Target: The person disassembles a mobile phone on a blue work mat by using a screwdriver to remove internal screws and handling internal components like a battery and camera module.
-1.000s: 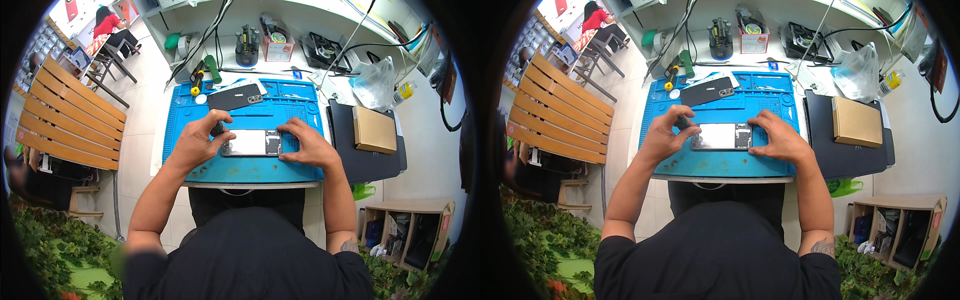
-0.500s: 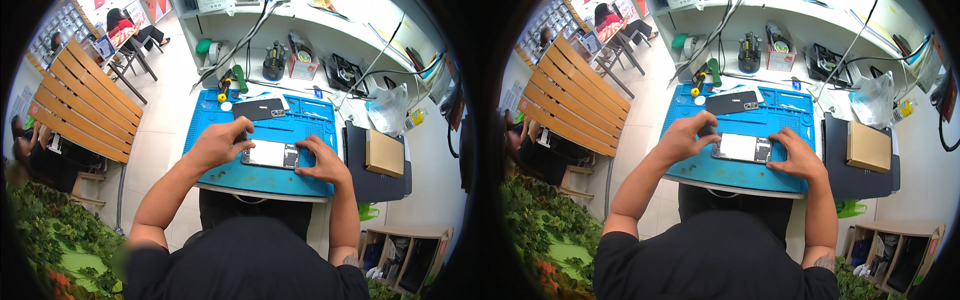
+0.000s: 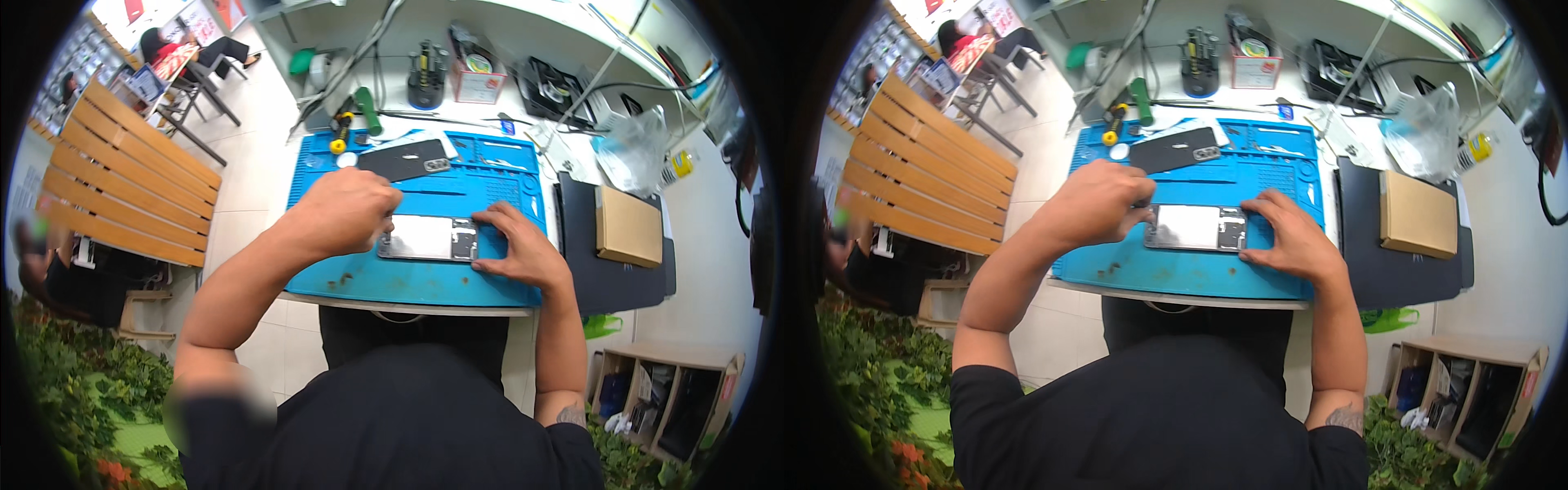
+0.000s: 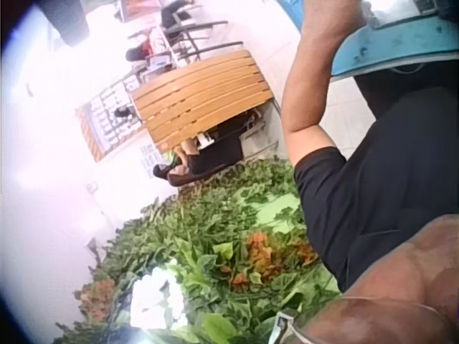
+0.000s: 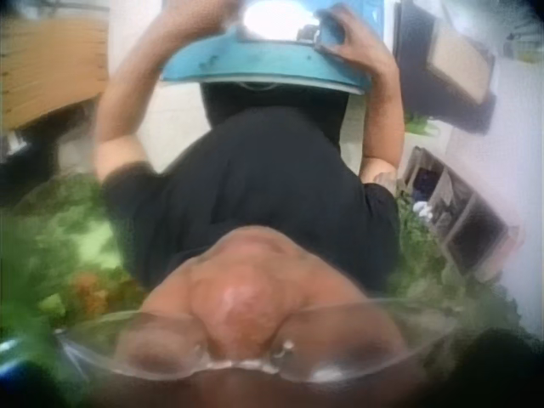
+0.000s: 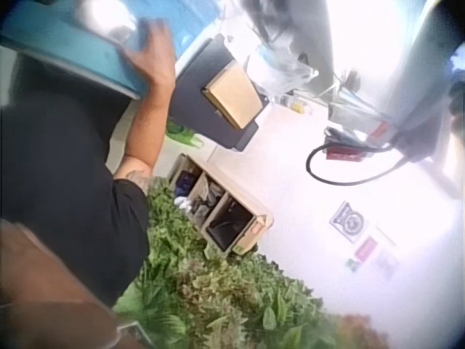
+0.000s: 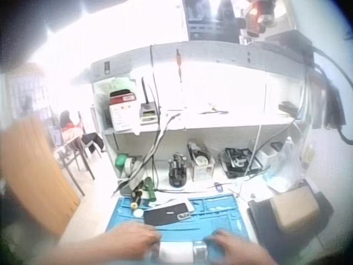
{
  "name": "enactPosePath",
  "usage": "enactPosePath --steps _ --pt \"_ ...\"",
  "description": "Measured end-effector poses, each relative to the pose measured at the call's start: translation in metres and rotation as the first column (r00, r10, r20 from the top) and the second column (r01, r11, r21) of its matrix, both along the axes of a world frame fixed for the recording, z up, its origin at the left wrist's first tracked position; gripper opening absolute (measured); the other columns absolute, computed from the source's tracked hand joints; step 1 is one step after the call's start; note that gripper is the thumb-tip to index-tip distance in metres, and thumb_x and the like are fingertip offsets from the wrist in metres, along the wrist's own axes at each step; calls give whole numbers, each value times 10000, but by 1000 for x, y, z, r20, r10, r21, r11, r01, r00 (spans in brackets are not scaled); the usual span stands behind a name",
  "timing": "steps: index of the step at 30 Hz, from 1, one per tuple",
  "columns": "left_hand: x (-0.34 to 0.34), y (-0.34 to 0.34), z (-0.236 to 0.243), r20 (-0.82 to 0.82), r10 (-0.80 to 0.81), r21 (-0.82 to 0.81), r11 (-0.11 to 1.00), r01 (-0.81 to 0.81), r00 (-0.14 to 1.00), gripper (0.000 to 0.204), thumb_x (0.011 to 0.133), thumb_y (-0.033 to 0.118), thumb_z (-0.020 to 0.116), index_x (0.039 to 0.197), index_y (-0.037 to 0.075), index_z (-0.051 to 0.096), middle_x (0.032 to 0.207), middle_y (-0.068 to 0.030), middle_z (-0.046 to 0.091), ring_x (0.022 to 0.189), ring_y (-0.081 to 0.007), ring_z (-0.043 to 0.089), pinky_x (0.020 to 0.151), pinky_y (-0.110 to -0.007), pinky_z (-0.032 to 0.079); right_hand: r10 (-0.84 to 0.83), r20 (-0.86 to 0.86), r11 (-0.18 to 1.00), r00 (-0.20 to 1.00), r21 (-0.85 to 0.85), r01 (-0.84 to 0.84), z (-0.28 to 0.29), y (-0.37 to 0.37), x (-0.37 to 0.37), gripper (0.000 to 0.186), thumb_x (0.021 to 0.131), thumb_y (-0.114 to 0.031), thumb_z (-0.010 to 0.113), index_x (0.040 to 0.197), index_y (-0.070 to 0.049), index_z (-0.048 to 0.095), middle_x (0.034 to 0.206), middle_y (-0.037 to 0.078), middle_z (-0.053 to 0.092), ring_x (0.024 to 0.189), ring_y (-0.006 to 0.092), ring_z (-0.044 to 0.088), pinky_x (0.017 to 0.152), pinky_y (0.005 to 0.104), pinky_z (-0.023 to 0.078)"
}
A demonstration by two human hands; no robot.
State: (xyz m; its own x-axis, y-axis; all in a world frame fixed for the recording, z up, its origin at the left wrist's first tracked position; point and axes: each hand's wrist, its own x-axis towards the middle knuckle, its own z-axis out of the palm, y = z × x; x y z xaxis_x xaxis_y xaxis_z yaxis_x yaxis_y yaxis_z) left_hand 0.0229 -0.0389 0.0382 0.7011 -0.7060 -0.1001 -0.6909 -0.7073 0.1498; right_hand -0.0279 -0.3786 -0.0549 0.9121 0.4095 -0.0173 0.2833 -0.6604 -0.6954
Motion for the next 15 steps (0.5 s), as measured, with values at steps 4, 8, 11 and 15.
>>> enactPosePath --steps 4,8,11,15 --pt "4 -7 2 -12 22 7 1000 -22 1000 171 922 166 904 935 61 770 945 -117 746 961 -381 766 830 -501 598 -7 32 999 999 -53 9 2 -6 -2 771 785 -248 1015 1468 -44 721 1387 158 677 1261 387 701 1077 461 597" --pt "1 -3 1 40 -13 -24 1000 14 999 175 919 179 913 939 68 780 951 -121 781 959 -374 772 832 -489 601 -14 38 1000 999 -22 15 0 -5 -4 776 772 -235 1020 1466 -50 725 1390 156 679 1281 389 697 1088 463 596" --pt "-4 -7 -1 35 56 4 998 -56 998 178 923 182 913 939 65 781 954 -128 795 950 -375 774 836 -483 605 -17 41 1000 999 -5 17 -2 -5 -4 782 764 -230 1024 1465 -51 726 1385 155 680 1288 390 694 1095 465 594" --pt "-7 -20 11 6 175 178 969 -173 985 179 929 175 913 932 59 775 944 -130 794 938 -381 774 837 -486 606 -19 35 1000 999 -3 19 -2 -5 -3 789 764 -228 1024 1471 -51 725 1382 157 679 1289 393 690 1094 465 593"
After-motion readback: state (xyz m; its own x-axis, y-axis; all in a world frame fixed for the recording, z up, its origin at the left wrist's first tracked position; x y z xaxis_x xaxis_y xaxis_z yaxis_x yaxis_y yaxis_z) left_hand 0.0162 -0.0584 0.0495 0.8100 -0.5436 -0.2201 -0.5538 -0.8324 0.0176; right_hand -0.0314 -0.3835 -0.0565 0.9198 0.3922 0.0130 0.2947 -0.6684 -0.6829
